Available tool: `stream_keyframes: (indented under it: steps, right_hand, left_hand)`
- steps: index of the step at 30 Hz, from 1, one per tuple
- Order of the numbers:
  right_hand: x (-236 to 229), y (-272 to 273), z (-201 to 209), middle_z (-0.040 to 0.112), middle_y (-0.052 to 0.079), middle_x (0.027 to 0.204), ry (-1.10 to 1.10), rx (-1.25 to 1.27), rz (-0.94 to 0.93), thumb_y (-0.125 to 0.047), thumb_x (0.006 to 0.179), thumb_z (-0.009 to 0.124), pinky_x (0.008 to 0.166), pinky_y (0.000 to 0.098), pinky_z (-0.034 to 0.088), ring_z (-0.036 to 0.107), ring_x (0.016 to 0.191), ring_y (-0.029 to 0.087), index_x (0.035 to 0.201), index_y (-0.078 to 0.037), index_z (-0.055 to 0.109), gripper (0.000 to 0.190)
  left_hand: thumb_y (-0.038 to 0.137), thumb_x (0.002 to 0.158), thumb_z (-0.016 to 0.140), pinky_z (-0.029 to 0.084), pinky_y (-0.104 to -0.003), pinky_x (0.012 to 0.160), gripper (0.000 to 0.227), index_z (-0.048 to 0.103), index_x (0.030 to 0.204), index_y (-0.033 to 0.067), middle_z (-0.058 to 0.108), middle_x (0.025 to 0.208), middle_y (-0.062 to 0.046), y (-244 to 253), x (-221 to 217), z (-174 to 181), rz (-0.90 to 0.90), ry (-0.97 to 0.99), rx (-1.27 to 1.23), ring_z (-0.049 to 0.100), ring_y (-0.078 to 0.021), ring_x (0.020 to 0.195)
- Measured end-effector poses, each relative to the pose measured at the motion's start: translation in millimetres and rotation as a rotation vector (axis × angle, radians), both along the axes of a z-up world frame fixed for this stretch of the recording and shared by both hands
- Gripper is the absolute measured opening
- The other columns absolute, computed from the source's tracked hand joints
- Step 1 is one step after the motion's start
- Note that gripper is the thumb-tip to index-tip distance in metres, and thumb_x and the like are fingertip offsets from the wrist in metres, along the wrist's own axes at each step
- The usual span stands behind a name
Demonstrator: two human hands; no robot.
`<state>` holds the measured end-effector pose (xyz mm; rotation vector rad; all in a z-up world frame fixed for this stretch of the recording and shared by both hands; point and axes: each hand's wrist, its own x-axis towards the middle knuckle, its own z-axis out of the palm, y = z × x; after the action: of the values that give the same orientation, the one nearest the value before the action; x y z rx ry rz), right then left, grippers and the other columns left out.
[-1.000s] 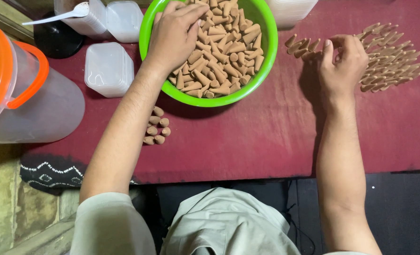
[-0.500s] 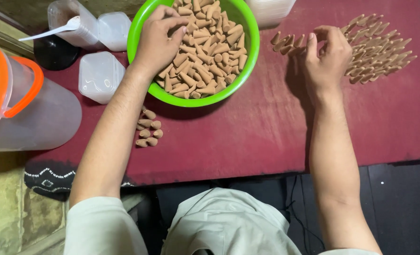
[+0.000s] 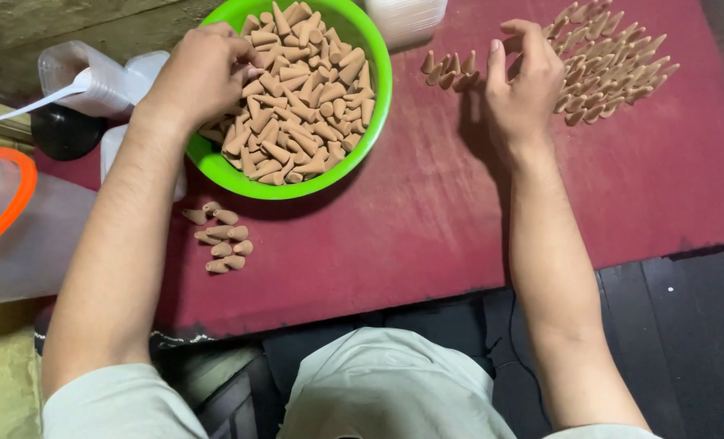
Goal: The person repeatedly picks small cone-shaped clay pieces from a green bowl and places them upright in rows on a red table. The hands work continuously, transferring items one at a time and arranging them in neat lines.
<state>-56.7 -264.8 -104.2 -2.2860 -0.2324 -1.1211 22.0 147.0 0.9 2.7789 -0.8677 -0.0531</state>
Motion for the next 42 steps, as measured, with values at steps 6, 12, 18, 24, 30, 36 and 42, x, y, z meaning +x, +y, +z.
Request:
stream_keyframes:
  steps: [6, 12, 18, 24, 30, 36, 42]
  right_hand:
    - [2.0, 4.1, -0.7, 0.073, 0.017, 0.103, -0.014, 0.016, 0.035, 0.008, 0.1, 0.064, 0.072, 0.0322, 0.058, 0.069, 0.083, 0.023, 0.114, 0.006, 0.067, 0.015]
    - [4.5, 5.8, 1.1, 0.07, 0.015, 0.099, -0.024, 0.056, 0.067, 0.006, 0.1, 0.061, 0.068, 0.0333, 0.054, 0.066, 0.078, 0.022, 0.113, 0.005, 0.065, 0.014]
    - [5.3, 2.0, 0.9, 0.071, 0.013, 0.1, -0.023, 0.072, 0.055, 0.005, 0.1, 0.061, 0.069, 0.0339, 0.053, 0.067, 0.08, 0.022, 0.112, 0.003, 0.066, 0.013]
    - [7.8, 0.6, -2.5, 0.072, 0.011, 0.099, -0.018, 0.093, 0.036, 0.003, 0.1, 0.061, 0.069, 0.0332, 0.052, 0.065, 0.079, 0.02, 0.11, 0.001, 0.066, 0.011]
    - [6.9, 2.0, 1.0, 0.072, 0.013, 0.099, -0.014, 0.085, 0.04, 0.002, 0.1, 0.061, 0.073, 0.0355, 0.052, 0.067, 0.083, 0.023, 0.11, 0.002, 0.064, 0.011]
    - [3.7, 2.8, 5.4, 0.071, 0.013, 0.1, 0.003, 0.085, 0.055, 0.002, 0.101, 0.06, 0.074, 0.0351, 0.053, 0.067, 0.085, 0.023, 0.112, 0.002, 0.064, 0.012]
    - [4.5, 4.9, 4.9, 0.072, 0.013, 0.098, -0.006, 0.079, 0.048, 0.002, 0.1, 0.06, 0.074, 0.0344, 0.055, 0.068, 0.083, 0.022, 0.111, 0.002, 0.065, 0.012]
  left_hand:
    - [-0.005, 0.101, 0.067, 0.045, -0.046, 0.079, 0.006, 0.07, 0.104, -0.0012, 0.071, 0.103, -0.016, -15.6, -1.8, 6.8, -0.115, -0.235, -0.074, 0.057, -0.0329, 0.093]
    - [-0.006, 0.099, 0.072, 0.053, -0.039, 0.08, 0.013, 0.074, 0.112, -0.002, 0.074, 0.102, -0.015, -89.1, -19.9, 13.4, -0.252, -0.32, -0.386, 0.069, -0.0273, 0.091]
    - [0.015, 0.093, 0.086, 0.056, -0.033, 0.074, 0.009, 0.082, 0.098, 0.0088, 0.081, 0.09, -0.004, -168.6, -28.2, 2.4, -0.329, -0.269, -0.462, 0.072, -0.0166, 0.078]
    - [0.003, 0.085, 0.076, 0.052, -0.05, 0.079, 0.017, 0.085, 0.088, 0.0183, 0.08, 0.08, -0.006, -203.9, -9.5, -39.9, -0.101, -0.229, -0.163, 0.072, -0.0302, 0.076]
    - [0.01, 0.079, 0.075, 0.035, -0.045, 0.08, 0.024, 0.072, 0.063, 0.0276, 0.069, 0.059, 0.003, -220.5, -2.8, -50.2, -0.027, -0.22, -0.004, 0.069, -0.0255, 0.075]
    - [-0.001, 0.088, 0.07, 0.039, -0.049, 0.087, 0.025, 0.073, 0.072, 0.0188, 0.066, 0.061, 0.005, -229.4, -11.5, -47.5, -0.039, -0.231, 0.054, 0.064, -0.0248, 0.075]
    - [0.002, 0.09, 0.068, 0.04, -0.048, 0.088, 0.028, 0.068, 0.067, 0.0183, 0.059, 0.059, 0.003, -233.2, -10.7, -53.9, 0.003, -0.217, 0.132, 0.058, -0.0238, 0.074]
